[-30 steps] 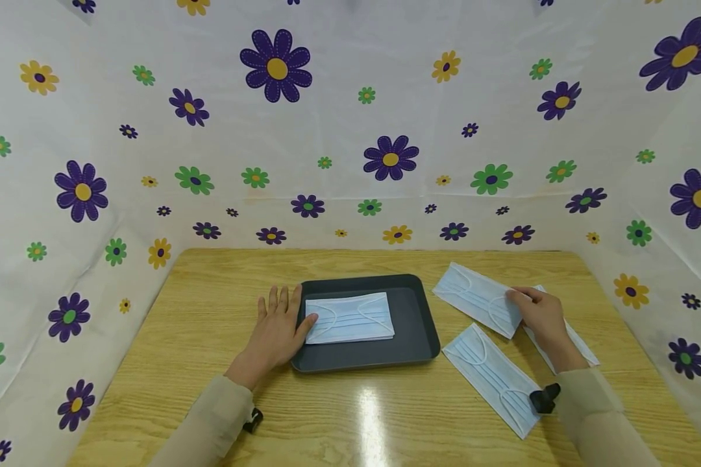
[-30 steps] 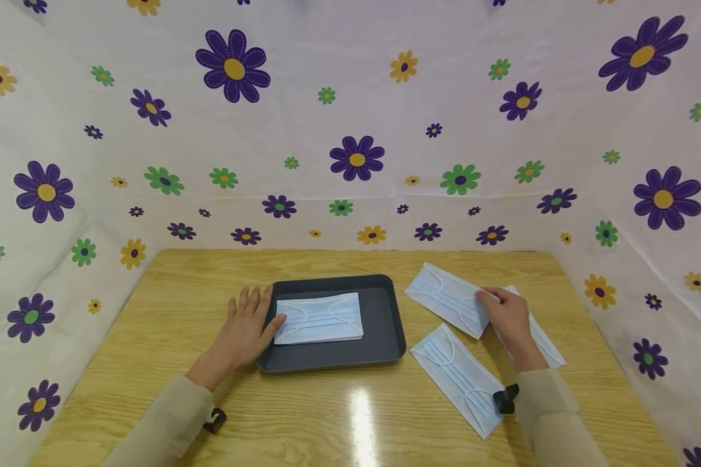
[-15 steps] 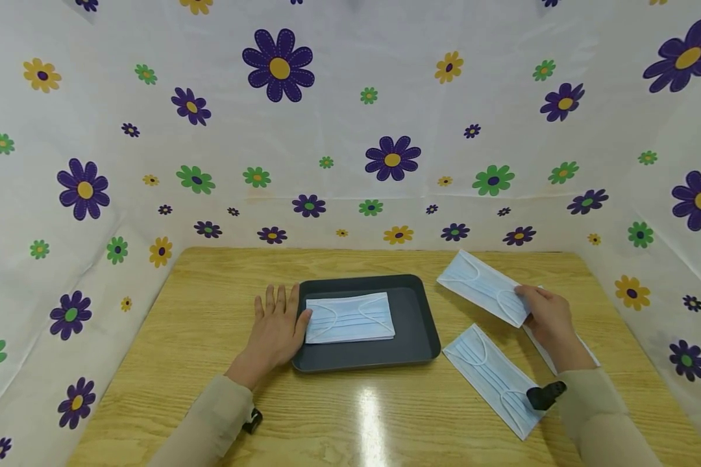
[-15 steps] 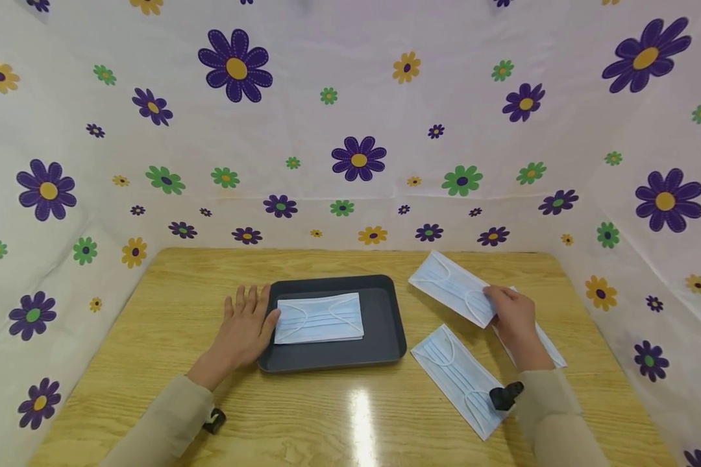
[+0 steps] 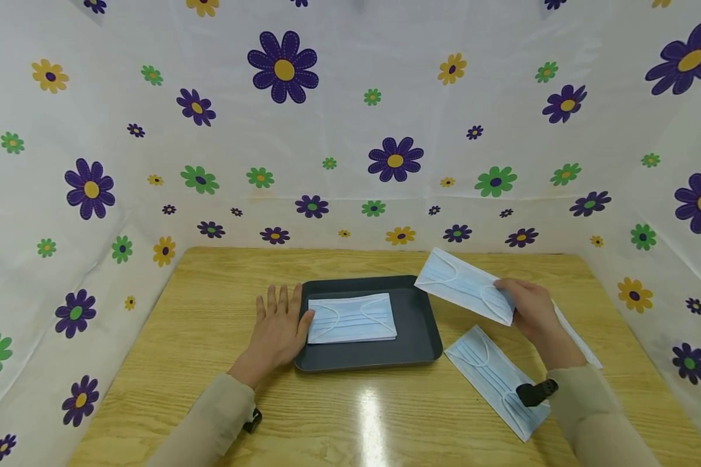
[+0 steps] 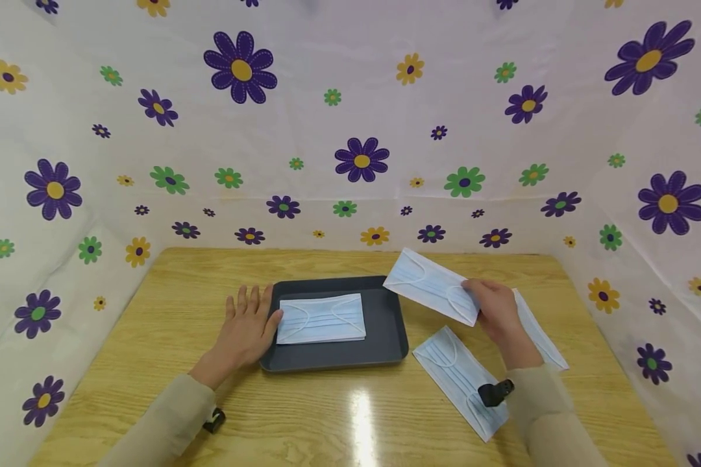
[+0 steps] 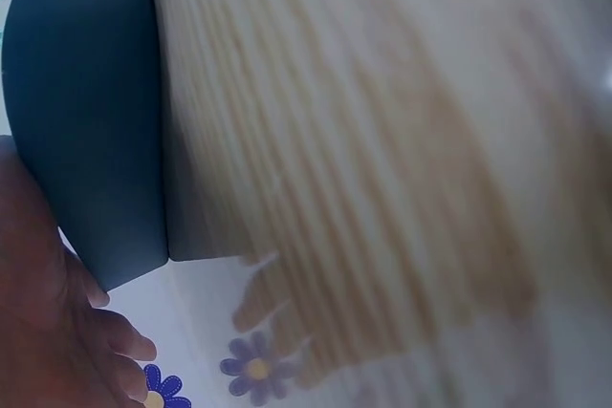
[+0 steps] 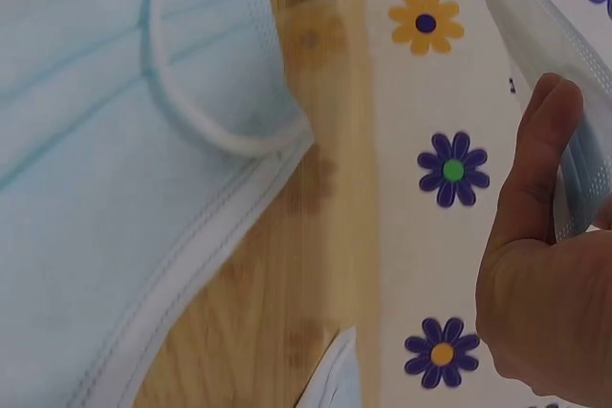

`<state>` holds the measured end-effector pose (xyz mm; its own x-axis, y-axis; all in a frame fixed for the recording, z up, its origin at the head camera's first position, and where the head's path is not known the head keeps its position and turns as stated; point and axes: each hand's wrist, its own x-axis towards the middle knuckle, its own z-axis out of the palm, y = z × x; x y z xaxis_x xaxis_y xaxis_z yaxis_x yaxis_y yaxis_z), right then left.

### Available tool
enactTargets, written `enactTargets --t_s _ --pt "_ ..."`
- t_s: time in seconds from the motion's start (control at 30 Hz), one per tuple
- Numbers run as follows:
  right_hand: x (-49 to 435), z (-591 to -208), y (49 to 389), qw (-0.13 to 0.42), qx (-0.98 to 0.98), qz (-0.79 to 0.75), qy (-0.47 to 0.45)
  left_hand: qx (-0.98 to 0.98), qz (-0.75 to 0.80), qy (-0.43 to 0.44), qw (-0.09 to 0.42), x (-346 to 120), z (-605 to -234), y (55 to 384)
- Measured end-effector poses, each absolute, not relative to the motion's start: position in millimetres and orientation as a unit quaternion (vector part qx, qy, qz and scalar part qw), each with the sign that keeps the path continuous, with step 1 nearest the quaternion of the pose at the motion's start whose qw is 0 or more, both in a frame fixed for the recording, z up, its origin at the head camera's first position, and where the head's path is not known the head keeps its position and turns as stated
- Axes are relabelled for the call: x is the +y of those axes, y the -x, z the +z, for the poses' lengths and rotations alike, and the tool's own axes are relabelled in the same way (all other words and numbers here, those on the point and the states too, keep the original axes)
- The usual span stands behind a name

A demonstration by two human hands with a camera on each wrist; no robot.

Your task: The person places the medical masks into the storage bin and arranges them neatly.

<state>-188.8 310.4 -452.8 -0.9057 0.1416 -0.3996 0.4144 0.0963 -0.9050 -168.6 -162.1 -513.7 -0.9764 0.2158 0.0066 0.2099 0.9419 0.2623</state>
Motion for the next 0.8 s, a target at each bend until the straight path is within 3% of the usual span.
enactTargets --t_s 0.8 --pt "212.5 -459.0 196.9 0.16 0.774 -0.607 -0.086 0.984 0.147 -0.102 0.018 -162.4 -518.0 167.5"
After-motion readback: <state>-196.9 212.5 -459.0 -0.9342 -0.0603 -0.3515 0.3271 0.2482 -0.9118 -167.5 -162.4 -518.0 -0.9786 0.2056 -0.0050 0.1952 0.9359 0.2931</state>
